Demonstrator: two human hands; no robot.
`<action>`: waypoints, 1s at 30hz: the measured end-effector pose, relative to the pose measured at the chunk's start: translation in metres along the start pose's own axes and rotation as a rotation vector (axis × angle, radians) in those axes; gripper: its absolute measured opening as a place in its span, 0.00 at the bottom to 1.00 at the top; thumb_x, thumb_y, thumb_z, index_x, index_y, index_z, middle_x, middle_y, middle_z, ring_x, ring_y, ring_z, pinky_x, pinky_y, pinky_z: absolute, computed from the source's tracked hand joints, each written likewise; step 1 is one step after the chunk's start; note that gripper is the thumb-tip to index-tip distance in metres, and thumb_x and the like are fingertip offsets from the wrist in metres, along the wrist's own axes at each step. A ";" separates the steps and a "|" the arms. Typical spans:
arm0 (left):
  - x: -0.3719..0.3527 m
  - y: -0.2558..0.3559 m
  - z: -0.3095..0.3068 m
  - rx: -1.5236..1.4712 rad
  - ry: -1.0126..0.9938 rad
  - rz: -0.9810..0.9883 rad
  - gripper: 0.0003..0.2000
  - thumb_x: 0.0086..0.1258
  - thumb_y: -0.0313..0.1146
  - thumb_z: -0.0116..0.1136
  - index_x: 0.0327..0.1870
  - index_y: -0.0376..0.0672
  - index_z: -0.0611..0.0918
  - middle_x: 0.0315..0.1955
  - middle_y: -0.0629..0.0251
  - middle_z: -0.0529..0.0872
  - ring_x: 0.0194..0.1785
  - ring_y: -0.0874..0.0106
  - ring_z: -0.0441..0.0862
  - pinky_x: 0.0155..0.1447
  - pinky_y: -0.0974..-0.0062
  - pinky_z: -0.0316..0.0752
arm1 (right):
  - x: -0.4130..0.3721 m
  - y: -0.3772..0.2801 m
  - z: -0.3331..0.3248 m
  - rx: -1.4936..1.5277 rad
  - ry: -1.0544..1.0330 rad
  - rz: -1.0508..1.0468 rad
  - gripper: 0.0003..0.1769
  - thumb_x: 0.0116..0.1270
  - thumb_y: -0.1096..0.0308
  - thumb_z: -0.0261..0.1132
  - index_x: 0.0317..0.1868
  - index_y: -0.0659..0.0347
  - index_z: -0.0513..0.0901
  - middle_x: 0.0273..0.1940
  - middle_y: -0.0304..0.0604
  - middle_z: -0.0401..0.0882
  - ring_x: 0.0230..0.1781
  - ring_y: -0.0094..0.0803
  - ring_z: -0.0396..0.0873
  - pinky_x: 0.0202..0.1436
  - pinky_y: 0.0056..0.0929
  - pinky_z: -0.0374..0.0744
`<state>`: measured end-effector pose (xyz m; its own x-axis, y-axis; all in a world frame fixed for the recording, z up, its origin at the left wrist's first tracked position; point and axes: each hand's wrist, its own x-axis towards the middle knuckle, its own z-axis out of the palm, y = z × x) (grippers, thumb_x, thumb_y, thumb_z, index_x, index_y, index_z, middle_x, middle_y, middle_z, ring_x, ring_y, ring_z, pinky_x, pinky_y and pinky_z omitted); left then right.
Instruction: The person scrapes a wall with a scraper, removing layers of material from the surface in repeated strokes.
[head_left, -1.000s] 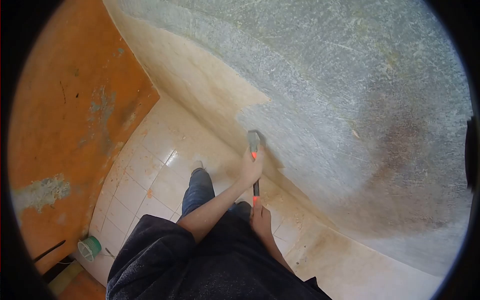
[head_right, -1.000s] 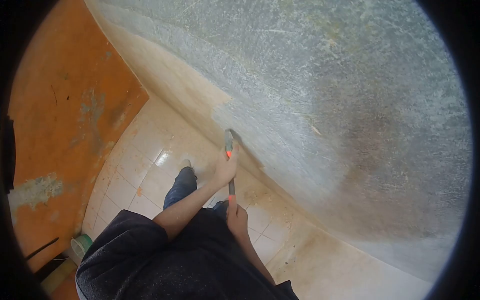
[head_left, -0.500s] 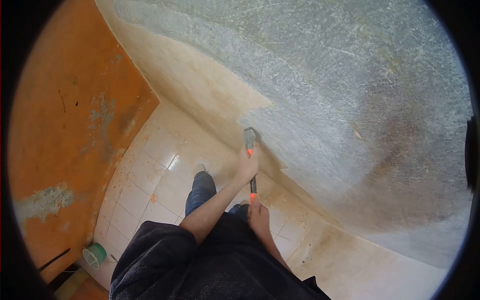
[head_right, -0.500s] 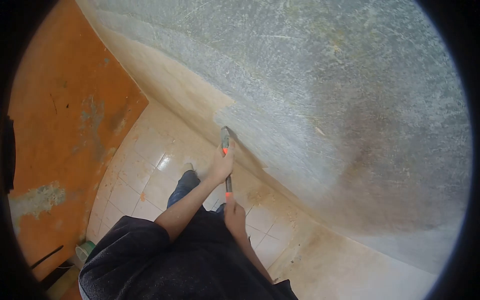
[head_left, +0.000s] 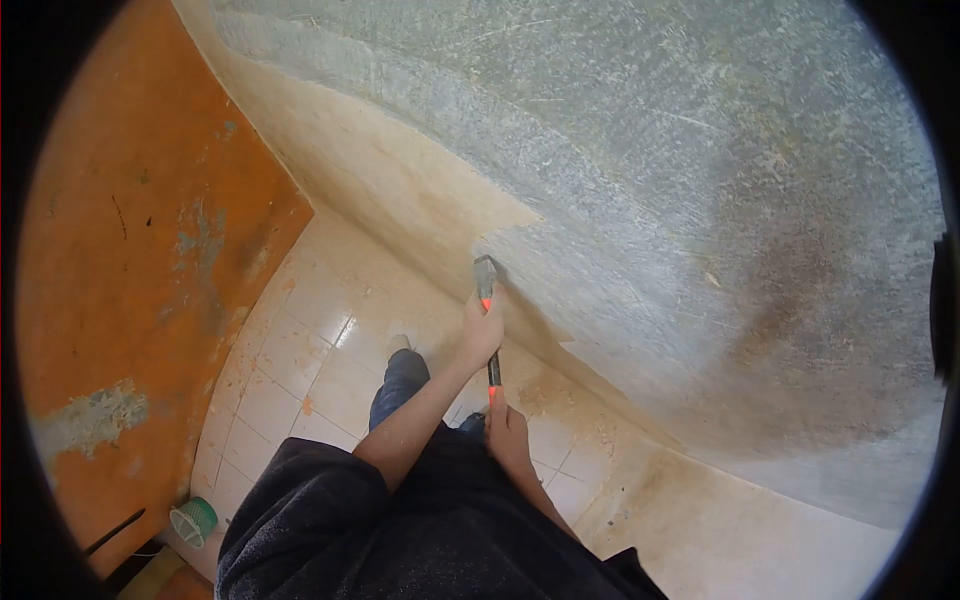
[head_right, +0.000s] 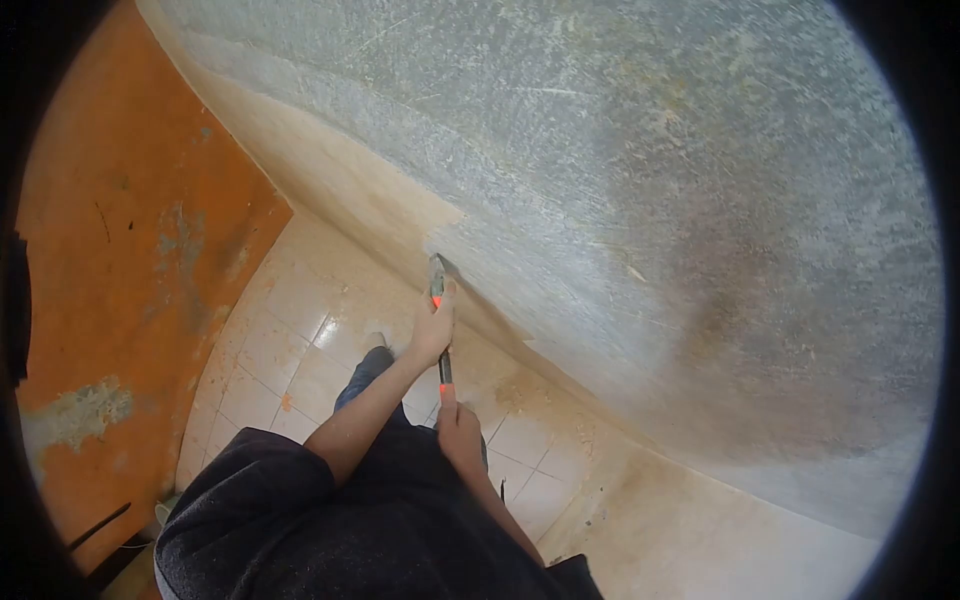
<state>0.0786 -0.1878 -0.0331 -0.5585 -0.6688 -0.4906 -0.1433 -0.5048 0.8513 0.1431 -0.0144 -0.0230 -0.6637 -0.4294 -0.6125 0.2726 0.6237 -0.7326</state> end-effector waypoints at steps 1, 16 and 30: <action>0.002 -0.003 -0.002 -0.008 0.020 0.042 0.16 0.78 0.49 0.50 0.42 0.44 0.70 0.15 0.74 0.69 0.12 0.81 0.65 0.14 0.78 0.61 | -0.004 -0.007 -0.005 0.000 -0.006 0.002 0.34 0.79 0.44 0.47 0.21 0.63 0.73 0.18 0.38 0.70 0.19 0.24 0.69 0.25 0.29 0.68; 0.002 0.011 -0.009 -0.037 -0.036 0.023 0.16 0.78 0.49 0.49 0.40 0.45 0.68 0.15 0.74 0.67 0.12 0.82 0.63 0.12 0.79 0.62 | -0.005 -0.009 -0.004 -0.032 0.016 -0.009 0.35 0.79 0.42 0.46 0.20 0.61 0.71 0.16 0.38 0.68 0.17 0.26 0.67 0.24 0.29 0.67; 0.002 0.010 -0.002 -0.084 0.012 -0.096 0.17 0.77 0.49 0.51 0.32 0.47 0.68 0.13 0.76 0.65 0.10 0.81 0.62 0.12 0.77 0.59 | -0.016 -0.027 -0.016 -0.070 0.022 0.029 0.35 0.77 0.43 0.49 0.22 0.67 0.74 0.18 0.45 0.71 0.21 0.34 0.72 0.29 0.36 0.71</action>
<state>0.0776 -0.1955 -0.0261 -0.5360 -0.6215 -0.5714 -0.1260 -0.6103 0.7821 0.1350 -0.0133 0.0111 -0.6713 -0.3966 -0.6261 0.2428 0.6805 -0.6913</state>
